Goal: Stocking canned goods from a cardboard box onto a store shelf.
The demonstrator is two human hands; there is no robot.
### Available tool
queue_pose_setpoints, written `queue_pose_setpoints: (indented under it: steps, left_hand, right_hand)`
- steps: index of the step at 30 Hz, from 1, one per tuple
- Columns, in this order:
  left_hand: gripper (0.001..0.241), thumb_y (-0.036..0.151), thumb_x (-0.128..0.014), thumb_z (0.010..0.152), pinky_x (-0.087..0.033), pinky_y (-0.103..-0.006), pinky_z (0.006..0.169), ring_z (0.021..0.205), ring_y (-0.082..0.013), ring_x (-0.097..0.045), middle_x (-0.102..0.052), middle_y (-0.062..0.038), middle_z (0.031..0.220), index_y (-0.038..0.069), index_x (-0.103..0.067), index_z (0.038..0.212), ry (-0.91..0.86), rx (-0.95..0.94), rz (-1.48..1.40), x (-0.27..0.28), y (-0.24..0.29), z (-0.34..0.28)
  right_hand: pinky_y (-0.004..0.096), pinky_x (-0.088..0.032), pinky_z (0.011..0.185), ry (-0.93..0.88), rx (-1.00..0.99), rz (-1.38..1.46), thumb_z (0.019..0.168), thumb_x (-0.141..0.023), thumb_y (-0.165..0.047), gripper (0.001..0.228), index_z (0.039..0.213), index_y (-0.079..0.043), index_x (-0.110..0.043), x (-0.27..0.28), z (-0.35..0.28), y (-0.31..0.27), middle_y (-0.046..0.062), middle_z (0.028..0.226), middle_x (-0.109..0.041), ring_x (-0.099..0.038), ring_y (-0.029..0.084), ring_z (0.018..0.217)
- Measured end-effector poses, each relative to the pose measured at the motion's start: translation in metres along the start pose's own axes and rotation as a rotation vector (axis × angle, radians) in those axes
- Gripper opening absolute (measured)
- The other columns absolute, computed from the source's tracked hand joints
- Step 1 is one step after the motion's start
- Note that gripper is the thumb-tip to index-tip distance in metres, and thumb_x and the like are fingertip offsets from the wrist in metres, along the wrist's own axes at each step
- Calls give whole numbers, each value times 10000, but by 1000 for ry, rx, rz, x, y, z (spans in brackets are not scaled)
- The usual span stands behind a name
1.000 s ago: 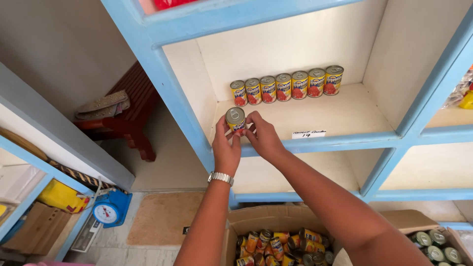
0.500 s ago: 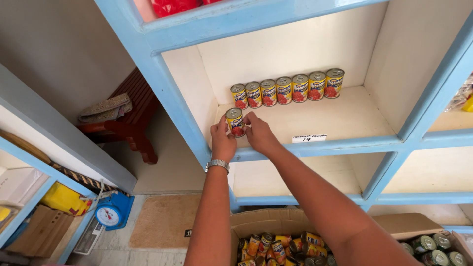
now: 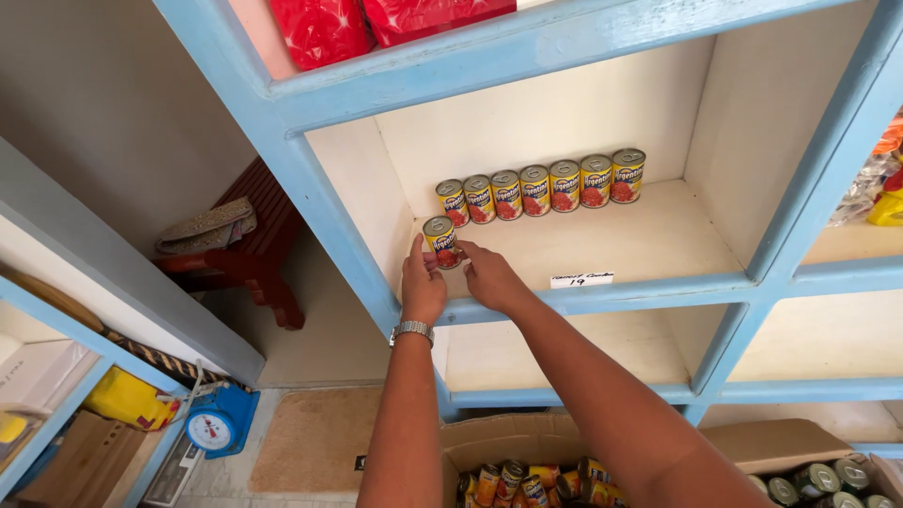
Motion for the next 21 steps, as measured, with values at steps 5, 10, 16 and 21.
queue_pose_setpoints:
  steps: [5, 10, 16, 21]
  left_hand:
    - [657, -127, -500, 852, -552, -360, 944, 1087, -234, -686, -605, -129, 1225, 106, -441, 1463, 20, 24, -110, 3, 10, -2]
    - [473, -154, -503, 839, -571, -362, 938, 1152, -238, -692, -598, -142, 1283, 60, -531, 1260, 27, -6, -207, -3, 0, -2]
    - [466, -155, -522, 820, -551, -386, 950, 1132, -269, -670, -584, -144, 1251, 80, -628, 1208, 39, -44, -87, 2, 10, -7]
    - [426, -118, -558, 839, -534, -405, 963, 1122, -288, -643, -590, -145, 1235, 88, -654, 1199, 12, -27, 17, 9, 28, -13]
  right_hand:
    - [471, -525, 918, -31, 15, -1, 883, -528, 23, 577, 1455, -44, -496, -4, 3, 4, 249, 1198, -681, -659, 421, 1065]
    - [470, -537, 842, -124, -63, -84, 832, -516, 46, 695, 1516, -47, -430, 0, 2, -8, 256, 1025, -705, -681, 391, 937]
    - [472, -543, 816, -111, -39, -89, 825, -526, 45, 691, 1506, -37, -446, -3, 2, -7, 262, 966, -707, -686, 395, 890]
    - [488, -544, 811, -86, -58, -105, 852, -545, 24, 617, 1461, -75, -515, -3, -1, -9, 273, 962, -705, -681, 420, 882]
Point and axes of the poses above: each hand's wrist, its own z-axis towards the middle knuckle, its own x-axis out of the back of the hand, y = z × x, the point moved 3 cm from there along z, towards the middle knuckle
